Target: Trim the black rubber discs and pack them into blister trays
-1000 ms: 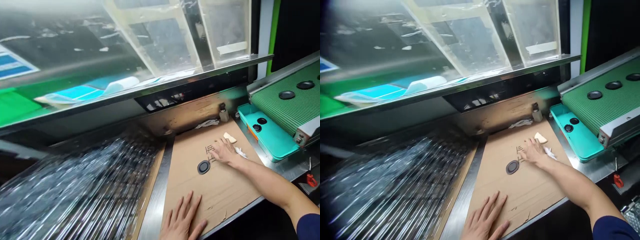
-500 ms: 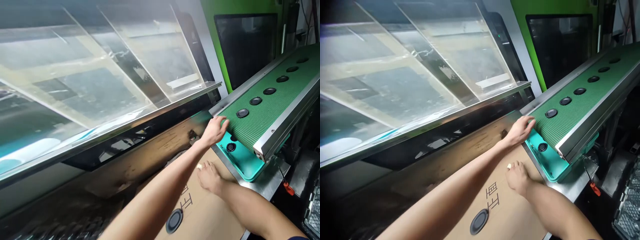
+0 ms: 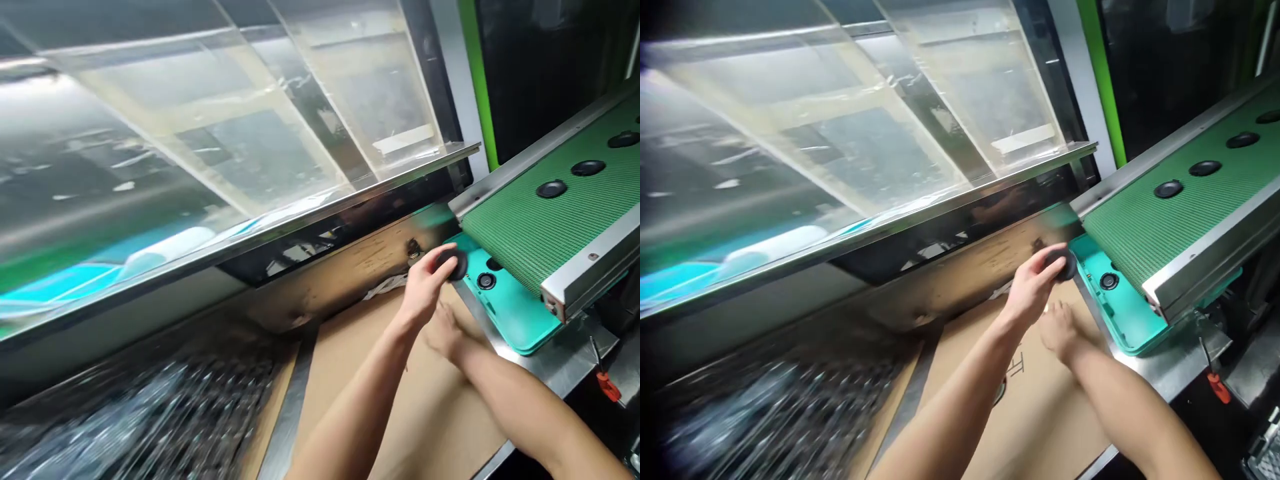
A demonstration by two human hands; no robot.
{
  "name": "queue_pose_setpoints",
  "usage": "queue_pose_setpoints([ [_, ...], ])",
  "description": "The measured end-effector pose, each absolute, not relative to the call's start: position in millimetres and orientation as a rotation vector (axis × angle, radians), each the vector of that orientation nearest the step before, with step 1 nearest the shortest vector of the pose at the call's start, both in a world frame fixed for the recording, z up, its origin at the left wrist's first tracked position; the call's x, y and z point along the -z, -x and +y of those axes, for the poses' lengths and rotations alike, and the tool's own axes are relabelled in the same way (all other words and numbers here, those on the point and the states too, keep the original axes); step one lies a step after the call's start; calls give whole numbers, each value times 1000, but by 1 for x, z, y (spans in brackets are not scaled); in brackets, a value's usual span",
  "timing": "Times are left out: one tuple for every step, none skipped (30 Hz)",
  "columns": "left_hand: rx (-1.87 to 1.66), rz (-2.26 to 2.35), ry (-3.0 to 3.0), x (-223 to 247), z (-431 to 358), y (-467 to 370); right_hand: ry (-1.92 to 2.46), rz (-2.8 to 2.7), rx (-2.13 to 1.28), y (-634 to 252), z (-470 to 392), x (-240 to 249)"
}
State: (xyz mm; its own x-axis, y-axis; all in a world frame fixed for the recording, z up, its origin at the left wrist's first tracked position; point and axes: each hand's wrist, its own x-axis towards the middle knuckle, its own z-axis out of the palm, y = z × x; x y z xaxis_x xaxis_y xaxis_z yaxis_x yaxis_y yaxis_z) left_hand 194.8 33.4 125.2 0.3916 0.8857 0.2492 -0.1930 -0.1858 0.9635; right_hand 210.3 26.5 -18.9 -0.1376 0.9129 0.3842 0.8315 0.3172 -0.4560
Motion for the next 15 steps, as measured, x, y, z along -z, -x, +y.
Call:
queue_pose_setpoints([
  [-1142, 740, -1263, -109, 29, -158, 1594, -1985, -177, -212, 27, 16],
  [-1176, 821, -1119, -91, 24, -122, 1648, -1987, -172, -213, 27, 12],
  [-1216, 898, -987, -72, 19, -89, 1681, -1992, -153, -213, 26, 7],
  [-1267, 953, -867, -54, 14, -60, 1684, -1992, -124, -212, 24, 3],
  [-1300, 976, -770, -37, 8, -36, 1663, -1986, -91, -210, 21, -1],
  [-1323, 981, -697, -22, 4, -19, 1616, -1977, -63, -206, 16, -4],
  [-1337, 968, -644, -9, 0, -8, 1546, -1974, -49, -200, 10, -6],
  [-1340, 943, -611, 1, -3, -2, 1463, -1980, -50, -192, 3, -7],
  [-1340, 908, -586, 9, -5, 1, 1379, -1998, -64, -182, -5, -5],
  [-1335, 863, -564, 13, -6, 0, 1312, -2029, -86, -172, -13, -3],
  [-1321, 806, -541, 15, -7, -2, 1266, -2067, -104, -162, -20, 0],
  [-1294, 742, -515, 15, -8, -4, 1237, -2105, -113, -153, -26, 4],
  [-1261, 682, -486, 14, -8, -6, 1217, -2141, -111, -145, -31, 6],
  [-1232, 633, -454, 13, -9, -8, 1199, -2172, -97, -140, -35, 8],
  [-1214, 600, -420, 11, -10, -10, 1186, -2198, -76, -137, -36, 9],
])
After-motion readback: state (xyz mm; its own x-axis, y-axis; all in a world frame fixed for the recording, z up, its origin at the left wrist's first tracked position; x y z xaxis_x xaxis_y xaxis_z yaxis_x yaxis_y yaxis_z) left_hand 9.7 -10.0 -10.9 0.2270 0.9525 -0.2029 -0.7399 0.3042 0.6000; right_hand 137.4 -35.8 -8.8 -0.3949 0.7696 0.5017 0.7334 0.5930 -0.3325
